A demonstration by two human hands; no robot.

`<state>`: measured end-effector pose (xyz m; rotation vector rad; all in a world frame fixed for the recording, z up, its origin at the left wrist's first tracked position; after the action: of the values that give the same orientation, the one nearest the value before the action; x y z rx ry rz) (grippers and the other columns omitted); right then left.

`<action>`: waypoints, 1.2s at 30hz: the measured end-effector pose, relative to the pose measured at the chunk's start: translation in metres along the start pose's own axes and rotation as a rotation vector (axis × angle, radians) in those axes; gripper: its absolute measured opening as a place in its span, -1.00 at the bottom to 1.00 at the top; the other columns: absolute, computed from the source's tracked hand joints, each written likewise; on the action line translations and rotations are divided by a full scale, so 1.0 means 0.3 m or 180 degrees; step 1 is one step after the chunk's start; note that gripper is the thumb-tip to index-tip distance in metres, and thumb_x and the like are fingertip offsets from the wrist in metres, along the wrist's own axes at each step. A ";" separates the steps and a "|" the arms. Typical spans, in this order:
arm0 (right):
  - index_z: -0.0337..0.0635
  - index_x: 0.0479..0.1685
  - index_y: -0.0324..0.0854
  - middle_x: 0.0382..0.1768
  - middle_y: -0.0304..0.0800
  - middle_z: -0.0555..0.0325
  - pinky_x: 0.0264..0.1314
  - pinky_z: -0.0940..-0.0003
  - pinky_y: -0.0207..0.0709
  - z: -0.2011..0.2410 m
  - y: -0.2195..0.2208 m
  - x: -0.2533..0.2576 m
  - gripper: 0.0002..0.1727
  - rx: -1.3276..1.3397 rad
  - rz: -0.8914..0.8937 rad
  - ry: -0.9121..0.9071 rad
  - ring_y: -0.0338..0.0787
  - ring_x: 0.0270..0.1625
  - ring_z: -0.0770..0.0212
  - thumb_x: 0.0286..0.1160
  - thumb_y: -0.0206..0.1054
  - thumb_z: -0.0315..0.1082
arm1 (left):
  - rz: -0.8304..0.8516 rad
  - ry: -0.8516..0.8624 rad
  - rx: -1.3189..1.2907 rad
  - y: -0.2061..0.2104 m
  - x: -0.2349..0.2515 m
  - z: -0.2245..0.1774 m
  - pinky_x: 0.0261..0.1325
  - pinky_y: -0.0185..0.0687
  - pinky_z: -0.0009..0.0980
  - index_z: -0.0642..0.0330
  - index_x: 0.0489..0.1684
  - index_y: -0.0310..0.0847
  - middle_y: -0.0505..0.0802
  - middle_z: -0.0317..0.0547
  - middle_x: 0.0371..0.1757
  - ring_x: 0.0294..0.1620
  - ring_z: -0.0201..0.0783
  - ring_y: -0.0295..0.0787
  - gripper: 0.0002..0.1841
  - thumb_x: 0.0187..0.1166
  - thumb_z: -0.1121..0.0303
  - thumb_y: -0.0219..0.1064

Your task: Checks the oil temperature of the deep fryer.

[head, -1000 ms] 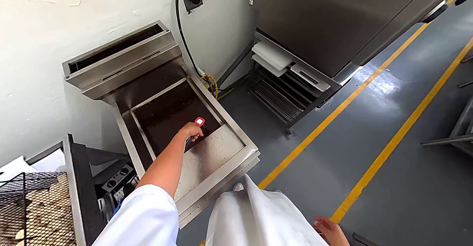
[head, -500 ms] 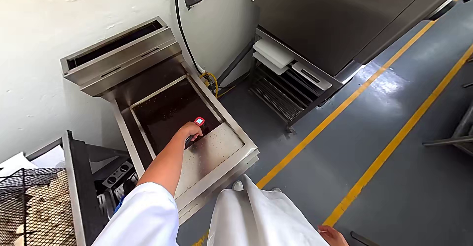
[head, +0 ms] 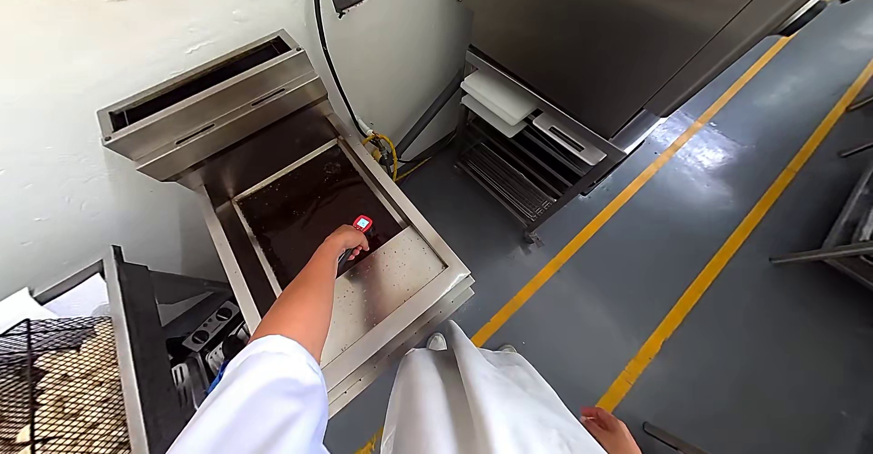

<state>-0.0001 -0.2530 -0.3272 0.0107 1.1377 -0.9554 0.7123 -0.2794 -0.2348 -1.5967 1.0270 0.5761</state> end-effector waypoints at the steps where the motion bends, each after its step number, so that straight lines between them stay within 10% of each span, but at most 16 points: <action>1: -0.45 0.29 0.62 0.01 0.85 -0.24 0.23 0.05 0.68 0.001 -0.001 -0.003 -0.64 -0.0012 0.0004 0.0013 0.86 0.02 0.03 0.65 0.33 -0.38 | -0.0003 -0.0008 0.0000 -0.001 0.005 0.001 -0.41 0.55 -0.43 0.24 -0.18 0.62 0.62 -0.20 -0.51 -0.58 -0.35 0.51 -0.88 0.48 0.44 0.42; 36: -0.44 0.31 0.61 0.08 0.84 -0.27 0.28 -0.01 0.64 -0.014 0.003 -0.036 -0.63 -0.0067 -0.0016 0.0080 0.85 0.10 -0.03 0.68 0.31 -0.35 | -0.0021 0.0027 -0.0352 0.000 0.034 -0.005 -0.46 0.53 -0.47 0.25 -0.12 0.60 0.61 -0.19 -0.51 -0.60 -0.37 0.51 -0.85 0.46 0.47 0.41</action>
<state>-0.0037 -0.2436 -0.3213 0.0026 1.1713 -0.9500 0.7172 -0.2841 -0.2424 -1.7000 1.0105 0.6314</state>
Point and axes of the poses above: each hand's wrist, its own x-axis towards the middle knuckle, its own y-axis out of the palm, z = x × y, the point moved 7 cm from there along x, towards the middle knuckle
